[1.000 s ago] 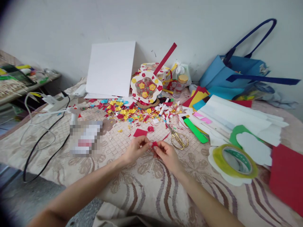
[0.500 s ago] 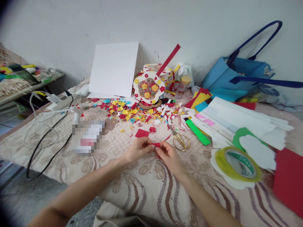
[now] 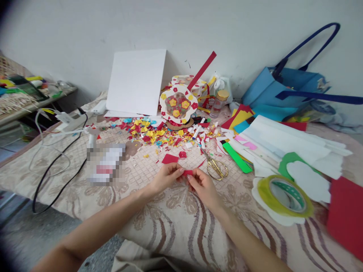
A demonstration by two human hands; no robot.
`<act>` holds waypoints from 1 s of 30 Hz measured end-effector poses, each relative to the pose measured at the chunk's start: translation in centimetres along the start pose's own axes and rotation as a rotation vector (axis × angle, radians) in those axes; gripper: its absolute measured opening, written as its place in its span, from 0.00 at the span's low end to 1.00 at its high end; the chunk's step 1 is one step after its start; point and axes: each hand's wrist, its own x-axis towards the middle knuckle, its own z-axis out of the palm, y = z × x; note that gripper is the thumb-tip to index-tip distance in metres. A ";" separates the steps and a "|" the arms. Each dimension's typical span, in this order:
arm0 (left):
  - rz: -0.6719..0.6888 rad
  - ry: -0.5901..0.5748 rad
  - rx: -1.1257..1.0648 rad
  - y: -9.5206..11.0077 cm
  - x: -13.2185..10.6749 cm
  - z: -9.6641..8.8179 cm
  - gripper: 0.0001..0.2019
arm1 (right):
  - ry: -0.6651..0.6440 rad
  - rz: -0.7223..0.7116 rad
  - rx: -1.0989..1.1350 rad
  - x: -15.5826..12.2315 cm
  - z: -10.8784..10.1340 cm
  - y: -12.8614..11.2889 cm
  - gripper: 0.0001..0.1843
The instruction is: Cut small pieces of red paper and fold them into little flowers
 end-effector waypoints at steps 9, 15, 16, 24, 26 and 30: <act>-0.041 -0.018 -0.038 -0.4 0.3 -0.3 0.19 | -0.005 0.014 0.008 0.0 0.0 0.0 0.13; -0.067 -0.035 -0.035 -0.2 0.2 -0.2 0.20 | 0.001 -0.008 -0.002 0.1 0.0 0.0 0.11; -0.070 -0.035 -0.038 -0.2 0.2 -0.2 0.19 | 0.003 -0.013 -0.013 0.1 0.0 0.0 0.11; -0.031 0.011 -0.016 0.4 -0.2 0.1 0.16 | 0.010 -0.009 -0.045 0.1 0.0 0.0 0.11; -0.032 0.002 -0.029 0.3 -0.1 0.2 0.16 | 0.007 -0.013 -0.045 0.0 0.0 -0.2 0.11; -0.046 0.010 -0.049 0.2 0.1 0.2 0.16 | -0.005 -0.017 -0.038 0.0 0.0 -0.7 0.14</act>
